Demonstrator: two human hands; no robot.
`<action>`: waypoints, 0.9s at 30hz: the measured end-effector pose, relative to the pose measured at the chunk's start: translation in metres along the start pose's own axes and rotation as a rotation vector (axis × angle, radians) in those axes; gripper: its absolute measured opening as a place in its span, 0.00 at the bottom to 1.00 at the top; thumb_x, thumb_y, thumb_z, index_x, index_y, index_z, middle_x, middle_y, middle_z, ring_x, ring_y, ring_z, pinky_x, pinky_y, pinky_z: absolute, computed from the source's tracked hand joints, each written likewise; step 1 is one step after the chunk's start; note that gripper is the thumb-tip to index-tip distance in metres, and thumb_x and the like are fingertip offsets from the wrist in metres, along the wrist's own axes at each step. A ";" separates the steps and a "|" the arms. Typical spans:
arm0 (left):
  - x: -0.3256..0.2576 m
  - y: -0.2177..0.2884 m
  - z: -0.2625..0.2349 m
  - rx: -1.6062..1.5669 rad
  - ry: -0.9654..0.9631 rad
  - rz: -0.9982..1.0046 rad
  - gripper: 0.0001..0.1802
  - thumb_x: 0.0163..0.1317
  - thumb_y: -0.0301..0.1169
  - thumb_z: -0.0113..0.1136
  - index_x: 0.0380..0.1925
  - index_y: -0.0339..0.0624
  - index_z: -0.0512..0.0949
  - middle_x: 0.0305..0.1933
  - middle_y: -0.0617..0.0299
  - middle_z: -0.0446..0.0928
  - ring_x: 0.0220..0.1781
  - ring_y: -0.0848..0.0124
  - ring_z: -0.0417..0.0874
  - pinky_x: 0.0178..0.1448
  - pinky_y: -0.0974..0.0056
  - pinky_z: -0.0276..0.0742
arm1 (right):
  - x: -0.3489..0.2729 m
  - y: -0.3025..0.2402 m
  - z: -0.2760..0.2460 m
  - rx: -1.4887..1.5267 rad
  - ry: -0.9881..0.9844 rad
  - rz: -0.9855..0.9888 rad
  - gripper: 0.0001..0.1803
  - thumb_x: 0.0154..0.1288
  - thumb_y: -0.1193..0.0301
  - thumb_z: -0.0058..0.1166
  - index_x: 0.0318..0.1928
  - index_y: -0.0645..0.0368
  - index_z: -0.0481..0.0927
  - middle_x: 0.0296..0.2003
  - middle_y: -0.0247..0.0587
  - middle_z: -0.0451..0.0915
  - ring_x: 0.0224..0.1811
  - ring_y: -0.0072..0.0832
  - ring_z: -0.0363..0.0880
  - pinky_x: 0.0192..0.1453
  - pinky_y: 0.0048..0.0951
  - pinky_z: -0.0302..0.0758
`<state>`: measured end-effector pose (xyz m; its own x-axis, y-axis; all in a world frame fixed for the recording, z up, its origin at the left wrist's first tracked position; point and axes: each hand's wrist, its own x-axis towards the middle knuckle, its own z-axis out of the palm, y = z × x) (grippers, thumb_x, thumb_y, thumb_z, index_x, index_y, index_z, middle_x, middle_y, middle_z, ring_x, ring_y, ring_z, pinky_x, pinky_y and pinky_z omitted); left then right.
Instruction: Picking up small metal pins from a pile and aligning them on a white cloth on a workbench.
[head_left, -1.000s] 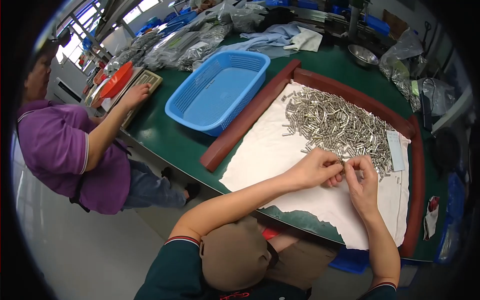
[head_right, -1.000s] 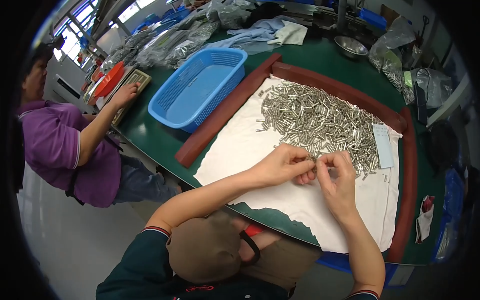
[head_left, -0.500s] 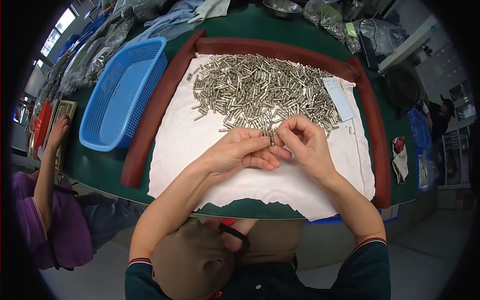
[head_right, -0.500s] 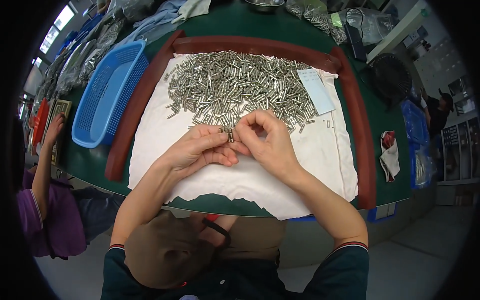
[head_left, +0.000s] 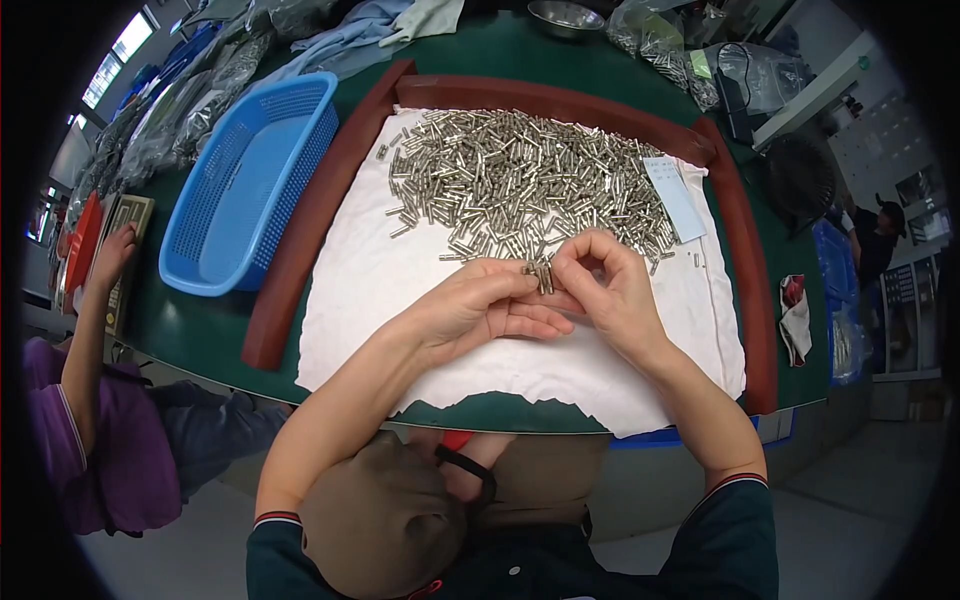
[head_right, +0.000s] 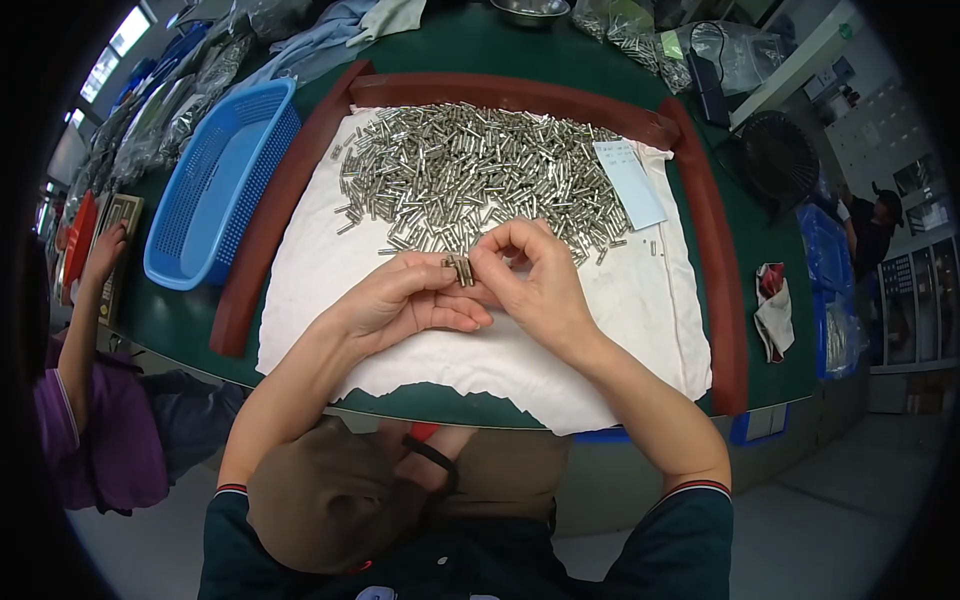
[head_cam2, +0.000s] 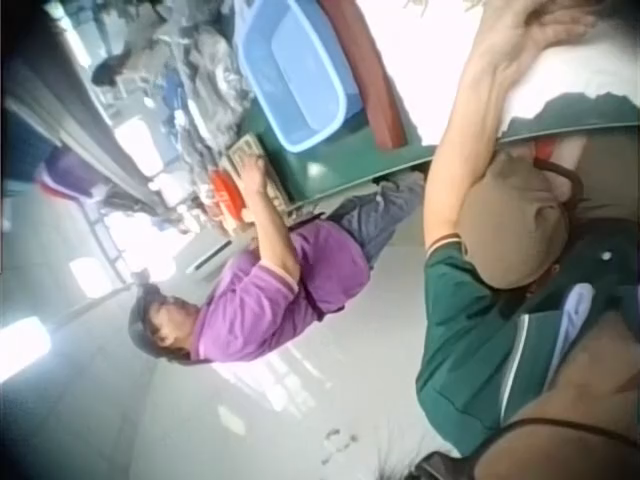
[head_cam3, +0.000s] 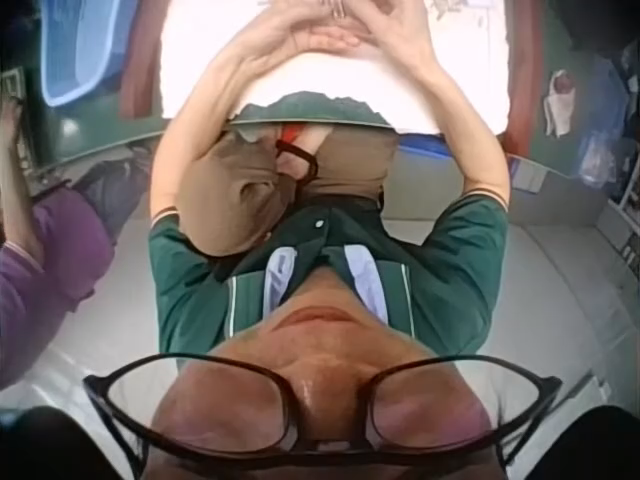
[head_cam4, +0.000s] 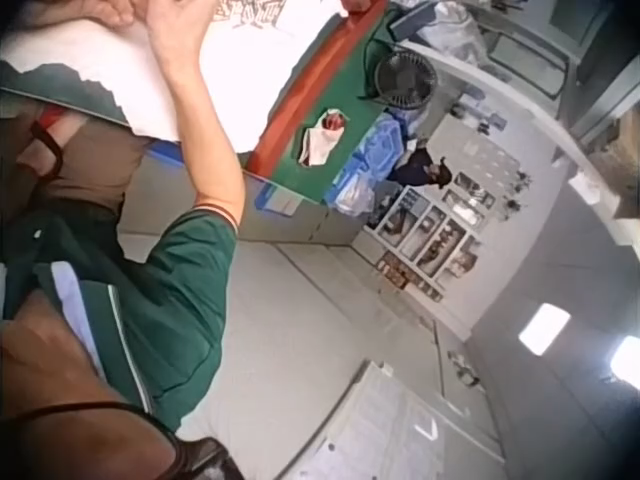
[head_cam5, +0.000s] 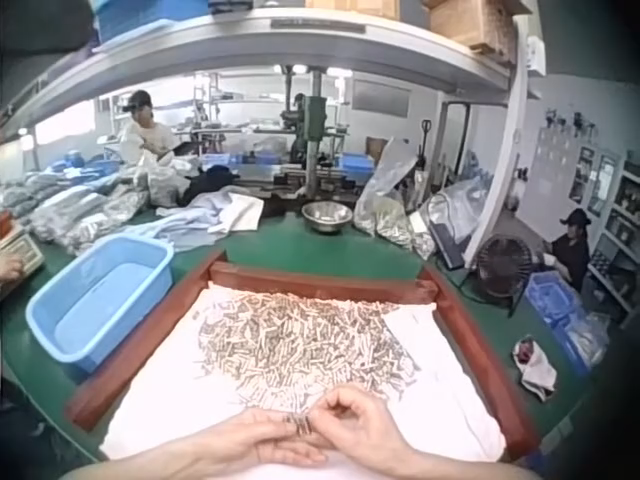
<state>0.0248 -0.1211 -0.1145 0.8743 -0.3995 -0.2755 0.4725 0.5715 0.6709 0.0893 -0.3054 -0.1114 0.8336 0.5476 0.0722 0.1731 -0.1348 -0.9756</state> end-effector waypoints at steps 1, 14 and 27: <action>0.000 0.001 0.001 -0.010 0.005 -0.006 0.11 0.70 0.26 0.46 0.38 0.26 0.73 0.48 0.34 0.77 0.48 0.54 0.85 0.56 0.57 0.84 | 0.000 0.000 0.000 0.009 -0.001 0.003 0.06 0.62 0.72 0.59 0.33 0.62 0.80 0.31 0.32 0.78 0.36 0.20 0.70 0.43 0.24 0.70; -0.001 0.002 -0.001 -0.180 0.045 -0.063 0.21 0.70 0.31 0.38 0.50 0.19 0.67 0.55 0.25 0.71 0.57 0.42 0.80 0.62 0.50 0.79 | 0.001 0.007 0.002 0.042 0.011 -0.044 0.05 0.62 0.73 0.59 0.35 0.60 0.83 0.31 0.33 0.79 0.37 0.22 0.71 0.42 0.25 0.70; -0.001 0.000 0.000 -0.191 0.009 -0.018 0.21 0.69 0.31 0.37 0.52 0.21 0.68 0.57 0.32 0.73 0.59 0.48 0.79 0.66 0.49 0.75 | 0.000 -0.003 0.004 -0.360 0.026 -0.405 0.14 0.51 0.73 0.65 0.41 0.59 0.84 0.36 0.36 0.77 0.43 0.31 0.70 0.46 0.30 0.69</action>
<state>0.0239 -0.1211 -0.1142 0.8663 -0.4048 -0.2928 0.4995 0.6905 0.5232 0.0868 -0.3013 -0.1094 0.6746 0.5945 0.4376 0.6486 -0.1943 -0.7359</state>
